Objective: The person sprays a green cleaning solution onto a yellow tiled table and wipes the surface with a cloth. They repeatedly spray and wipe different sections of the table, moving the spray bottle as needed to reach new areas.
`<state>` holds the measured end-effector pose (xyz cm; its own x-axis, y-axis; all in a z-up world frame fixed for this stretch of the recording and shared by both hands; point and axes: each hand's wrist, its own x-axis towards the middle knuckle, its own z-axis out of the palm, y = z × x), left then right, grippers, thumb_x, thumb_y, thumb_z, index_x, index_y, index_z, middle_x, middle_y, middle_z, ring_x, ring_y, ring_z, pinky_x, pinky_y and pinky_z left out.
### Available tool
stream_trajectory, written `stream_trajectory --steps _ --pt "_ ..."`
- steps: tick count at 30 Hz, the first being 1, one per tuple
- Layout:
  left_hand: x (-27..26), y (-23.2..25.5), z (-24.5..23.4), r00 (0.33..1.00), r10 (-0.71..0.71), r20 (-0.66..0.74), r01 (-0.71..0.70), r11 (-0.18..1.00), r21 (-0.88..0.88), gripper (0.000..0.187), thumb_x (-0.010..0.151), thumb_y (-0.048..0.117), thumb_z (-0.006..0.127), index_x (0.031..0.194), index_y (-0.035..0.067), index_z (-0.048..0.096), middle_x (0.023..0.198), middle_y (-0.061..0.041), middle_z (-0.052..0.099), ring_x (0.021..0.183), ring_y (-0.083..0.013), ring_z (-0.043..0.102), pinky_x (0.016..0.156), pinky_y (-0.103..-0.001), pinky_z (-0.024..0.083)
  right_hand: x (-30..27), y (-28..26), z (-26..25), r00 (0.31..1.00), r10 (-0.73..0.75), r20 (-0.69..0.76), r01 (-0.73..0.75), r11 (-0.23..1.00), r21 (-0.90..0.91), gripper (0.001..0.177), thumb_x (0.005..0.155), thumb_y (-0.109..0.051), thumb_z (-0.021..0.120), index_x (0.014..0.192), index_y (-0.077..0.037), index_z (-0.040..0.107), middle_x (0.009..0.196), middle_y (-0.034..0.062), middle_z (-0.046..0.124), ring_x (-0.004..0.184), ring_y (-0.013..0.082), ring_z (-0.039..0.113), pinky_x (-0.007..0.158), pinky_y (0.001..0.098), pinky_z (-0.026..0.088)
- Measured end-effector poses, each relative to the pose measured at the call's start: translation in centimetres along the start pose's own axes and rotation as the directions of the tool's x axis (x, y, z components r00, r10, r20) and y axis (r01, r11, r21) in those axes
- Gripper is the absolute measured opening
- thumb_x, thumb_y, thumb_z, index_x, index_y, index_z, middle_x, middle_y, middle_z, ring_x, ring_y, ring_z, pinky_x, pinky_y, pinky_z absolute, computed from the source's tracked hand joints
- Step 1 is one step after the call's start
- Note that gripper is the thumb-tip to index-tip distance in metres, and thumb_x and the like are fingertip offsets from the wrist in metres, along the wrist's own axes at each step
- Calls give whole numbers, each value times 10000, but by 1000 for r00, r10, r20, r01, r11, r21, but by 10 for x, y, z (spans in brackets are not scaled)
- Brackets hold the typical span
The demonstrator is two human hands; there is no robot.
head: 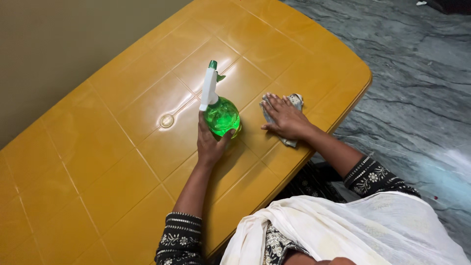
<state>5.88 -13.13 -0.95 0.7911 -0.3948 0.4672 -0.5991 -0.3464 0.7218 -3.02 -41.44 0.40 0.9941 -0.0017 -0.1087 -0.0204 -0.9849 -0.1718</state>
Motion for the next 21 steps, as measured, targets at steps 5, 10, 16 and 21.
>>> stream_trajectory --steps 5,10,16,21 --pt "0 5 0 999 37 -13 -38 999 -35 1091 874 413 838 1637 71 136 1497 -256 487 1343 -400 577 1046 -466 527 25 33 -3 999 -4 -36 6 1000 31 868 957 -688 393 1634 -190 177 1718 94 39 1578 255 24 1253 474 -7" --pt "-1 4 1 999 38 5 -38 999 -32 1089 871 378 839 1627 61 122 1489 -257 483 1320 -397 587 1019 -459 535 62 64 -15 998 23 -56 -21 999 45 864 951 -686 423 1626 -190 213 1716 101 66 1579 268 43 1253 494 -1" --pt "3 3 0 1000 25 16 -25 1000 -1 1108 835 335 867 1610 45 129 1504 -258 452 1345 -413 554 1048 -475 516 117 88 -33 995 39 -95 -36 999 36 856 955 -664 443 1630 -177 245 1721 108 111 1587 281 74 1247 554 19" --pt "5 -7 3 998 61 20 -62 998 19 1141 826 326 886 1620 61 110 1588 -269 376 1419 -443 488 1109 -486 479 172 104 -39 987 67 -145 -60 997 53 884 951 -692 451 1626 -161 247 1718 124 129 1580 288 83 1244 568 14"
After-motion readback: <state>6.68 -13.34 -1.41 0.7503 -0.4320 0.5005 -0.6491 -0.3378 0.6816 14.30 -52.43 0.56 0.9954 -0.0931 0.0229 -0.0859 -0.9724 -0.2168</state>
